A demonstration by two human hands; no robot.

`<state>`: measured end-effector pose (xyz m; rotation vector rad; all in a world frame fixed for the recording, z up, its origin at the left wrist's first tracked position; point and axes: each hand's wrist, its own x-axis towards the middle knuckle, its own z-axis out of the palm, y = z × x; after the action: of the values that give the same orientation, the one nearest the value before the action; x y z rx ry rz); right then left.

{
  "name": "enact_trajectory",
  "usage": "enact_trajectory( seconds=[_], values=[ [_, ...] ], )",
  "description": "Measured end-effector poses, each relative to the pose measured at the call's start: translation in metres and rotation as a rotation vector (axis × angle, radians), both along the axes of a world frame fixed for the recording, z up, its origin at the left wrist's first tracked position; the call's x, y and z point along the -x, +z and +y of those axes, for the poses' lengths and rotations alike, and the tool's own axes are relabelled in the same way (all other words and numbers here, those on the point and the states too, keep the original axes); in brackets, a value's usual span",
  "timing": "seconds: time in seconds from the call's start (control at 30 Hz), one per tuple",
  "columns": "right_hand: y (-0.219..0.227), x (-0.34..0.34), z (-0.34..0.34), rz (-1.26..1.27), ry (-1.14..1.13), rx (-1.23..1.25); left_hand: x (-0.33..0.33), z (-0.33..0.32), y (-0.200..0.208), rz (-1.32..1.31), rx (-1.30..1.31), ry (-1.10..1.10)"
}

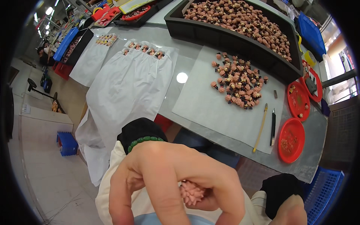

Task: The person assembles miniature figurines by attaching small parts by hand, details them using a craft knife and brush, and places the figurines in rows onto a paper sheet.

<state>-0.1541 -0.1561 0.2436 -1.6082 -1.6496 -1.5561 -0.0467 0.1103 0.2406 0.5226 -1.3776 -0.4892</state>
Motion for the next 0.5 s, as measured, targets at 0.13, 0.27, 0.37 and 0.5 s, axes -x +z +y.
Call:
enact_trajectory(
  seconds=[0.13, 0.27, 0.37, 0.5],
  values=[
    [-0.040, -0.066, 0.028, -0.024, 0.235, -0.500, -0.004, -0.009, -0.014, 0.027, 0.256, 0.039],
    [-0.074, -0.083, 0.011, 0.579, 0.048, -0.377, 0.004, -0.018, 0.003, 0.542, -0.298, -0.374],
    [-0.103, -0.116, 0.032, 0.956, -0.161, -0.302, -0.012, -0.037, -0.024, 0.057, 0.046, -0.181],
    [-0.134, -0.141, 0.045, 1.359, -0.382, 0.009, 0.001, -0.046, -0.047, 0.339, -0.213, -0.146]
  ],
)
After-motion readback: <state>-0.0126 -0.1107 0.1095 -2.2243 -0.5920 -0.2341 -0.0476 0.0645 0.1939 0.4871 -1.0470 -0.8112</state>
